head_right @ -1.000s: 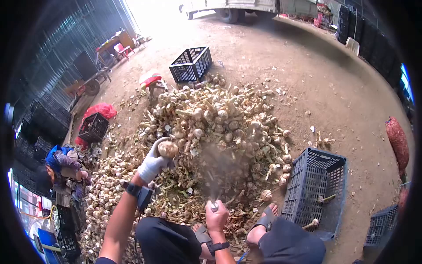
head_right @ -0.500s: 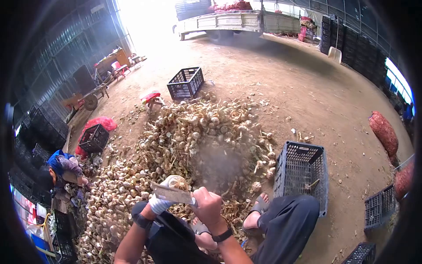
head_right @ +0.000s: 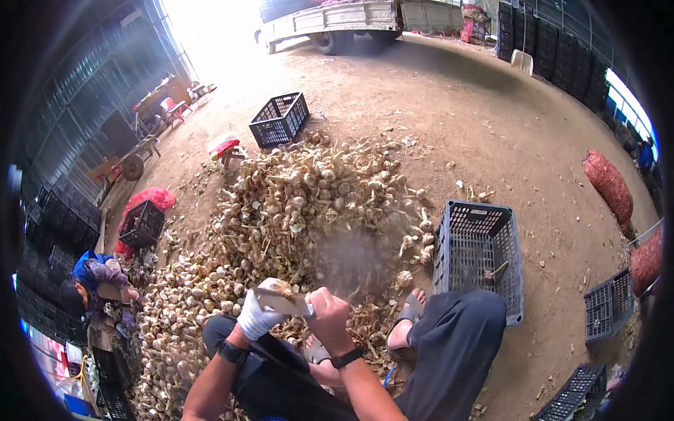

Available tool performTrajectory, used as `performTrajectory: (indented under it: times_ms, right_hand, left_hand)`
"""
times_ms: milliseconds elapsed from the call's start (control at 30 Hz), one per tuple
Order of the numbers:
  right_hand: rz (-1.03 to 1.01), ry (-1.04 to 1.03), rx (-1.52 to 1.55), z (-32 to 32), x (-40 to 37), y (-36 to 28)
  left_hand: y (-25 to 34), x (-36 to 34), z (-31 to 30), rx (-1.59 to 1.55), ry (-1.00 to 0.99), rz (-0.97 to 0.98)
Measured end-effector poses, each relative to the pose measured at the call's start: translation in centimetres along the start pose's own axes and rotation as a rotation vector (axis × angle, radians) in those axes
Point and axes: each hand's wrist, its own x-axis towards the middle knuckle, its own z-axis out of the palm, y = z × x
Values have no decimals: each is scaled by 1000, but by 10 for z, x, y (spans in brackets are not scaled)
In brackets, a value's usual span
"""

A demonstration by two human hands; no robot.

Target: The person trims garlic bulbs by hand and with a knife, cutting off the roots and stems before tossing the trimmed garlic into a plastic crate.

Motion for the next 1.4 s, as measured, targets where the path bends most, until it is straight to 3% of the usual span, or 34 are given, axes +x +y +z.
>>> performTrajectory:
  times_ms: [67,100,167,233,300,367,433,500,533,667,767,833,900,933,967,1067,1100,1167,1400]
  right_hand:
    - [126,-61,-183,4,-19,33]
    - [241,-112,-364,3,-28,53]
    - [397,-19,-337,3,-65,93]
    - [710,93,-267,6,-68,83]
    - [673,127,-170,12,-62,74]
    - [803,96,192,26,-53,63]
    - [1042,37,785,29,-43,36]
    - [952,-80,1167,17,-24,3]
    - [1025,-65,1395,16,-19,-8]
    - [1217,-33,1526,1,3,-31]
    - [1130,-62,1630,-13,8,-19]
    - [1188,16,1559,-21,20,-25]
    - [1018,18,1432,-29,28,-29]
    - [959,16,1309,-30,31,-29]
    - [964,18,1306,-31,32,-29]
    - [733,23,751,-31,31,-32]
    - [734,22,752,-31,28,-32]
    - [348,-48,333,-33,22,-30]
    - [291,-33,203,-13,5,-25]
  left_hand:
    - [16,0,-4,-150,27,-140]
    - [20,-2,-5,-75,40,18]
    - [15,3,2,-43,40,139]
    - [17,4,8,-195,74,-52]
    - [21,7,8,-267,74,-16]
    - [22,11,10,-266,63,0]
    - [21,13,15,-273,53,12]
    - [21,15,18,-443,-2,5]
    - [23,15,18,-442,-2,8]
    - [25,12,13,-351,27,59]
    - [29,9,10,-542,119,8]
    - [30,10,9,-324,190,125]
    - [26,9,8,-51,182,105]
    - [26,13,9,150,255,247]
    - [24,12,10,147,253,243]
    - [9,15,12,-3,297,94]
    - [13,14,11,-2,298,92]
    - [28,14,10,-413,286,-199]
    - [27,13,8,-461,216,-254]
